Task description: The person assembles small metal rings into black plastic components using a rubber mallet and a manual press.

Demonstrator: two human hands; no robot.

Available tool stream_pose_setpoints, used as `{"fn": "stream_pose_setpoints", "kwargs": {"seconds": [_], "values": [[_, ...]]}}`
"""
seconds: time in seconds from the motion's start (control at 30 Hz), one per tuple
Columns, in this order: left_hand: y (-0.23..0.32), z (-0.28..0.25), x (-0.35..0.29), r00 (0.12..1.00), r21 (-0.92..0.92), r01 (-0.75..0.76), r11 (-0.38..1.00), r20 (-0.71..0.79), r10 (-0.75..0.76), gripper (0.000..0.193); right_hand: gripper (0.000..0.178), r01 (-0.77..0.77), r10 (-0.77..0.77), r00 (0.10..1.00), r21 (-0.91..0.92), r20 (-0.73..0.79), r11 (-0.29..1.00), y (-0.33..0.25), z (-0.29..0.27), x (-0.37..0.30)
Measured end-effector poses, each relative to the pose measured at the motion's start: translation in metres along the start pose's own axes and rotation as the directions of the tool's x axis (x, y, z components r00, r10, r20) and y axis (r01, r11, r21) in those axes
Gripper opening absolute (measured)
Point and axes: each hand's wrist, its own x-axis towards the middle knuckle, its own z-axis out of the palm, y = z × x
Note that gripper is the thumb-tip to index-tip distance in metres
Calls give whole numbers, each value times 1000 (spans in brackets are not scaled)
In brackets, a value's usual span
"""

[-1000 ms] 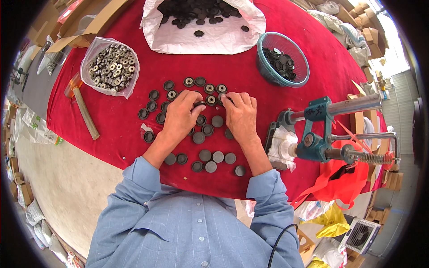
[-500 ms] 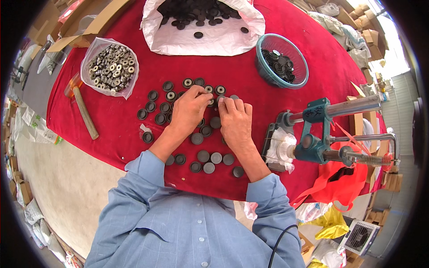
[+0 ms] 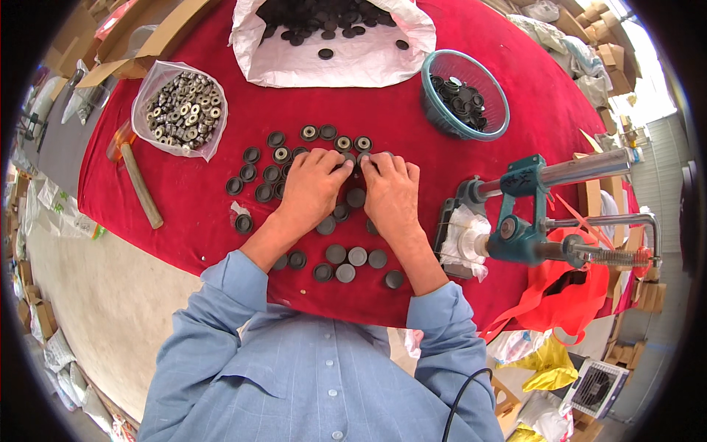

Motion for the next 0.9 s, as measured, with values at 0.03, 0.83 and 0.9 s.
{"fn": "stream_pose_setpoints", "kwargs": {"seconds": [0.03, 0.83, 0.9], "values": [[1, -1, -1, 1000, 2, 5, 1000, 1, -5, 32, 35, -33, 34, 999, 52, -15, 998, 1, -1, 1], [-59, -78, -59, 841, -202, 517, 832, -61, -538, 22, 32, -6, -36, 993, 341, 117, 940, -54, 26, 66], [-58, -72, -49, 853, -167, 501, 849, -67, -517, 23, 30, -28, -31, 984, 326, 175, 945, -57, 31, 69]]}}
